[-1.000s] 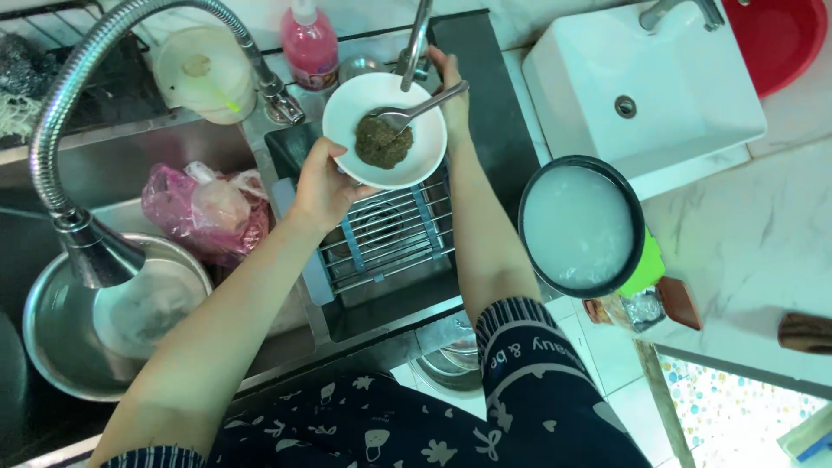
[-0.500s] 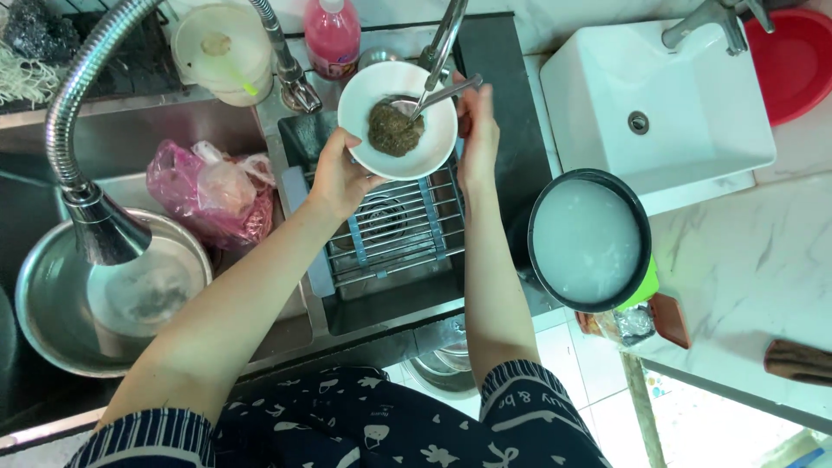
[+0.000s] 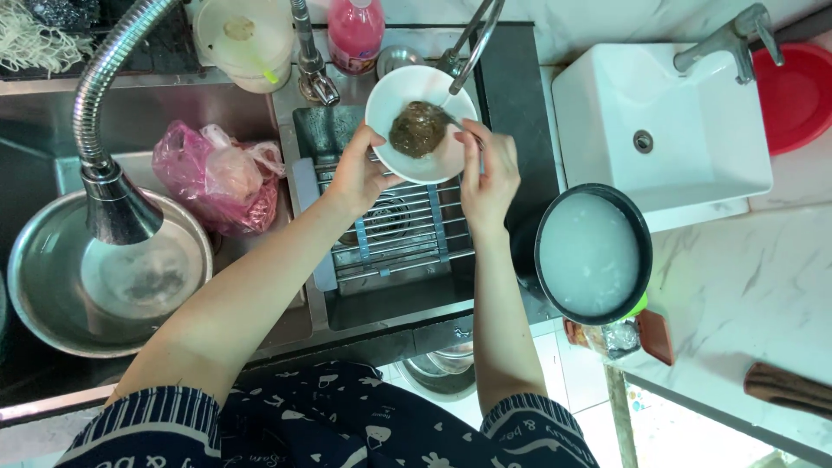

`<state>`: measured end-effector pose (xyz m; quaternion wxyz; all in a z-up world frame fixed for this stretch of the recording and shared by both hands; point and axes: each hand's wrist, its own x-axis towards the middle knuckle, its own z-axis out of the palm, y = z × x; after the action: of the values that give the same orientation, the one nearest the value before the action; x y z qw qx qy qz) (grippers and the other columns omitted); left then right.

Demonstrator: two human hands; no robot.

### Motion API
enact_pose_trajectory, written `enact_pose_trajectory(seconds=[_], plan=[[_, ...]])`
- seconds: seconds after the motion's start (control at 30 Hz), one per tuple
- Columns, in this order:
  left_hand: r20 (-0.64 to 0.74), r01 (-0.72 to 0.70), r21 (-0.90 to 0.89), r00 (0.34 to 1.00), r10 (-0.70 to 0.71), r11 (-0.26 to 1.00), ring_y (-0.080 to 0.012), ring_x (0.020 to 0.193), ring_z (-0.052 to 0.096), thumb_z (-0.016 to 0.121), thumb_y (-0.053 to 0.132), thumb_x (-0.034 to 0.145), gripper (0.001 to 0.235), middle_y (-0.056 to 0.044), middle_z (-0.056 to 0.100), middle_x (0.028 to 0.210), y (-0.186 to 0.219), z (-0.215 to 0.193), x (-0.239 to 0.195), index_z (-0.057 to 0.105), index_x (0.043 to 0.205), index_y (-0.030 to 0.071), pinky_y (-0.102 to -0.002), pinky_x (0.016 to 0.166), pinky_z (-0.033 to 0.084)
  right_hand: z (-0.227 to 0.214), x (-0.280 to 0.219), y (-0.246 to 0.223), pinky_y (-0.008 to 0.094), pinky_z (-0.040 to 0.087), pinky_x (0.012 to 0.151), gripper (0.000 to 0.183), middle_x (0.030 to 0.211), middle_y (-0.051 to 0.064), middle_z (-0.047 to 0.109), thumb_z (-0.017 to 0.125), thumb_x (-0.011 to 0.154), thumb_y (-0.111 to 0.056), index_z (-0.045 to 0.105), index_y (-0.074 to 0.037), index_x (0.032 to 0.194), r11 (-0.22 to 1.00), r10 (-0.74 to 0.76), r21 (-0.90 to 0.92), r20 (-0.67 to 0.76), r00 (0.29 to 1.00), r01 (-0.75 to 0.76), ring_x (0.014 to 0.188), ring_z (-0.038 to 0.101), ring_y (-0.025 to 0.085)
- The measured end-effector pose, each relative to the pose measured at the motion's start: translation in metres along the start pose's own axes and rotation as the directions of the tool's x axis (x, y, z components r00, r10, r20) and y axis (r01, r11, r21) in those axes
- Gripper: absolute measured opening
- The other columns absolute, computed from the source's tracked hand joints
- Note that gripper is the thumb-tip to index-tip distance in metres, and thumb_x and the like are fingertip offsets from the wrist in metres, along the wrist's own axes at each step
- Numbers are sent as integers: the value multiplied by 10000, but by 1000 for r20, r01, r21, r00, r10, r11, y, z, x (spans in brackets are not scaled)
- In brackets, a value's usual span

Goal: Preparing a soup or broth base by mixing seasoning paste into a bowl of liquid using a spoon.

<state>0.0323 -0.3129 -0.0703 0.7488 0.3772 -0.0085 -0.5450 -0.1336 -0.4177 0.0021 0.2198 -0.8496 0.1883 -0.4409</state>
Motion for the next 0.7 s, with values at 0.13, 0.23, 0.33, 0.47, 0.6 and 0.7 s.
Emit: enact_pose_trajectory(seconds=[0.13, 0.23, 0.33, 0.47, 0.6, 0.7], plan=[[-10, 13, 30, 1000, -13, 999, -345, 1262, 571, 582, 281, 753, 750, -96, 488, 1432, 7, 9, -7, 390, 1478, 262, -599, 1070, 489, -4, -10, 0, 332, 548, 794, 149, 1036, 87, 731, 598, 1099, -96, 680, -48, 1213, 997, 82, 8, -99, 992, -82, 931, 689, 221], [-6, 14, 15, 1000, -13, 1000, -362, 1264, 577, 588, 279, 765, 754, -125, 491, 1433, 4, 2, -3, 385, 1491, 241, -600, 1076, 498, -2, -21, 7, 322, 541, 721, 138, 976, 77, 725, 608, 1087, -98, 681, -43, 1190, 983, 176, -40, -99, 979, -181, 867, 664, 220], [-14, 19, 0, 1000, -19, 1000, -370, 1280, 577, 594, 284, 784, 741, -142, 495, 1443, -4, -8, 0, 395, 1493, 199, -603, 1084, 500, 3, -31, 7, 311, 532, 684, 120, 940, 86, 683, 595, 1090, -92, 676, -45, 1166, 966, 250, -55, -62, 966, -253, 821, 663, 202], [-32, 25, 12, 999, -25, 1000, -359, 1288, 567, 588, 292, 772, 743, -123, 490, 1451, -3, -4, -8, 393, 1485, 211, -608, 1077, 498, 0, -31, -9, 316, 519, 702, 130, 966, 84, 667, 561, 1110, -78, 654, -42, 1193, 986, 166, -15, -96, 981, -168, 836, 664, 210], [-5, 17, 40, 1000, -16, 999, -366, 1297, 553, 582, 298, 786, 745, -124, 464, 1462, -4, -10, -9, 368, 1496, 229, -605, 1074, 486, 0, -33, -6, 322, 531, 721, 124, 956, 79, 657, 559, 1104, -78, 647, -46, 1185, 966, 252, 69, -69, 965, -248, 817, 673, 194], [10, 21, 38, 1000, -22, 999, -373, 1327, 551, 585, 299, 821, 724, -146, 465, 1494, -10, -21, -4, 414, 1514, 175, -603, 1094, 498, 2, -32, 4, 346, 523, 771, 113, 1027, 111, 682, 568, 1094, -70, 648, -39, 1167, 994, 107, -16, -16, 994, -108, 900, 632, 247]])
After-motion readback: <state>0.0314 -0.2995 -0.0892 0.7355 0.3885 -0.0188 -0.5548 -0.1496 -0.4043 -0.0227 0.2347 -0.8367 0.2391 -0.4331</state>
